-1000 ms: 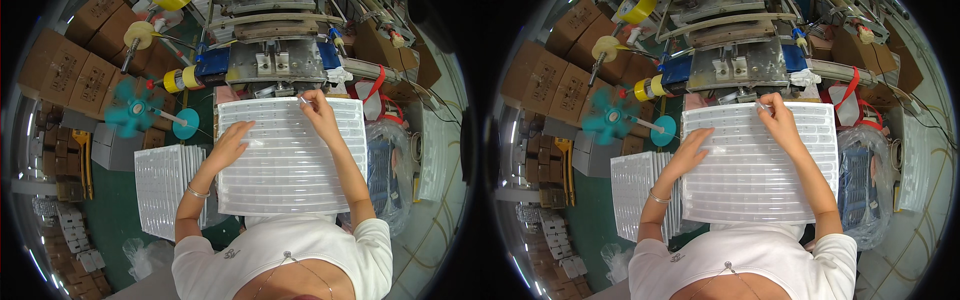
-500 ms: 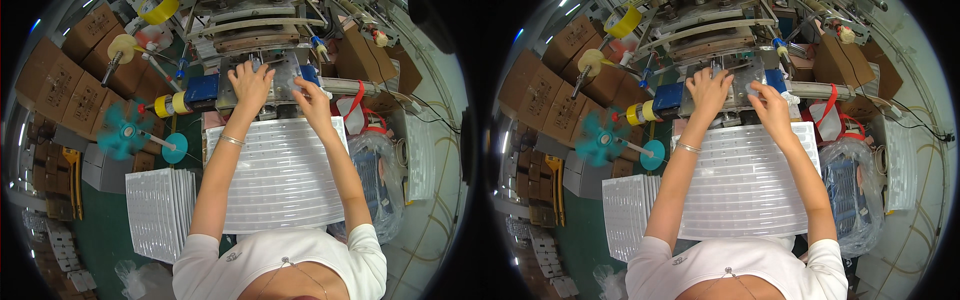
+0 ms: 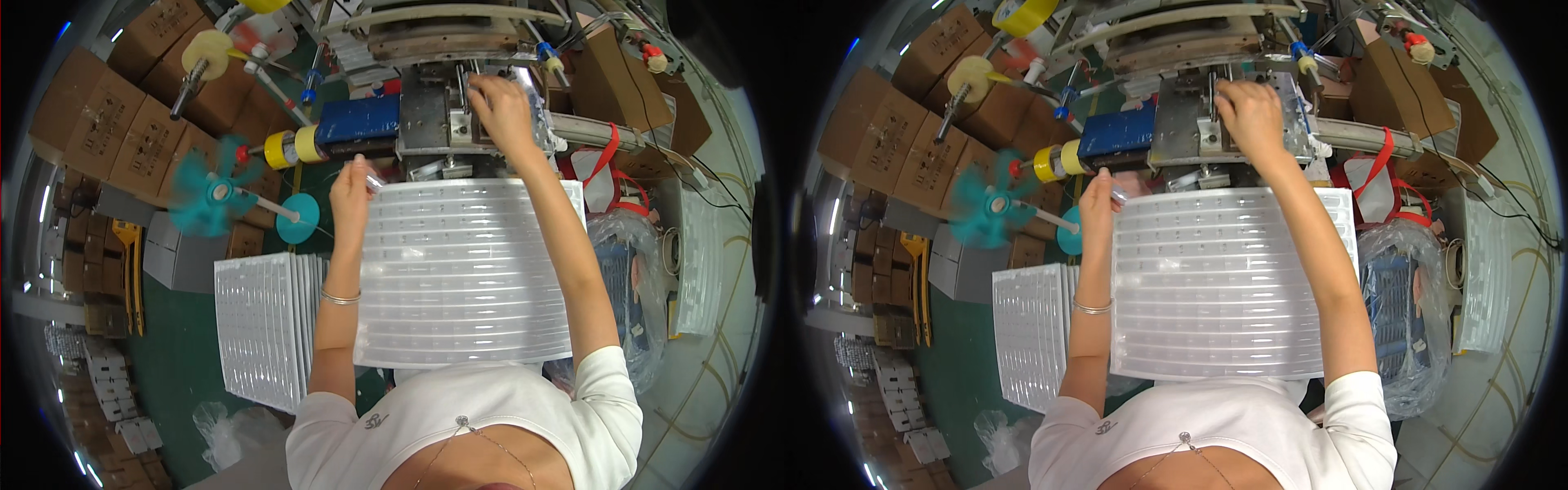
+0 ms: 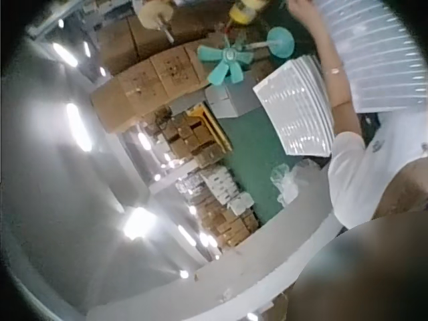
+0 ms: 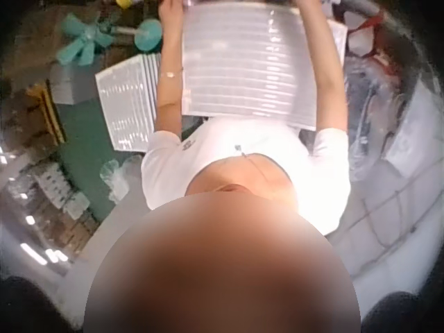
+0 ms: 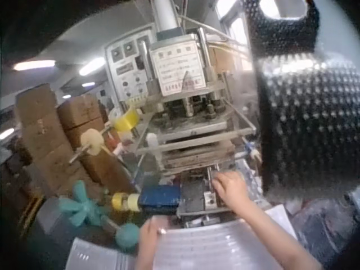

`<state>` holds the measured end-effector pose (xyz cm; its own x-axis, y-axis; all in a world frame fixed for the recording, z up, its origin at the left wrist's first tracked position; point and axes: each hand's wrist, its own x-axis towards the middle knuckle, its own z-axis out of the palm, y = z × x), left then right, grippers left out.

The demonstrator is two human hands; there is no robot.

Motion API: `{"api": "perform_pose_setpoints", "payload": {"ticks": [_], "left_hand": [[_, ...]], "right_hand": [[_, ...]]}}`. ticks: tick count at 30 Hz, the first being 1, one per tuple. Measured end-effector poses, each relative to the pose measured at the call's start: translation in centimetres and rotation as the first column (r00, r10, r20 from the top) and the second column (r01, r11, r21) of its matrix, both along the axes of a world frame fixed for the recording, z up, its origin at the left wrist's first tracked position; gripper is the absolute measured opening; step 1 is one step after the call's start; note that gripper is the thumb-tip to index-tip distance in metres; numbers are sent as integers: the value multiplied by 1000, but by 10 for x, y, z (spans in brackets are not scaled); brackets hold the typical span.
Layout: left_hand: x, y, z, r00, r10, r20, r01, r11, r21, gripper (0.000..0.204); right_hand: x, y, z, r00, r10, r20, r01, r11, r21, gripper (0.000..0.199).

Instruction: Manually placing small components into plastic grid trays at a workshop station.

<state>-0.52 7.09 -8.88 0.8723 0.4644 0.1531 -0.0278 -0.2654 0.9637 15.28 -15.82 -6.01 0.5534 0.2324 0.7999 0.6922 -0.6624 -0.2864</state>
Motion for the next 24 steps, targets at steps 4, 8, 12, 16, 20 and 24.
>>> {"api": "perform_pose_setpoints", "payload": {"ticks": [4,8,12,16,20,24], "left_hand": [[-31,17,-10,999,-22,-25,15,968,-250,40],[-55,15,-21,993,34,-110,-69,942,-327,38],[-82,-1,-35,955,-205,-216,273,891,363,23],[-93,-17,-35,821,-199,-535,561,454,692,19],[-99,-11,-34,828,-190,-528,548,478,687,21],[-94,-13,-27,841,-220,-494,525,555,646,22]], "right_hand": [[-19,-12,-6,992,111,-65,-91,962,256,37],[-81,-14,-23,855,299,-425,-81,884,460,27],[-154,11,-59,656,438,-615,-581,813,-41,25],[-176,20,-89,792,364,-490,-586,677,-445,21],[-174,18,-86,789,302,-534,-573,677,-463,16],[-170,10,-85,759,281,-588,-583,695,-420,17]]}}
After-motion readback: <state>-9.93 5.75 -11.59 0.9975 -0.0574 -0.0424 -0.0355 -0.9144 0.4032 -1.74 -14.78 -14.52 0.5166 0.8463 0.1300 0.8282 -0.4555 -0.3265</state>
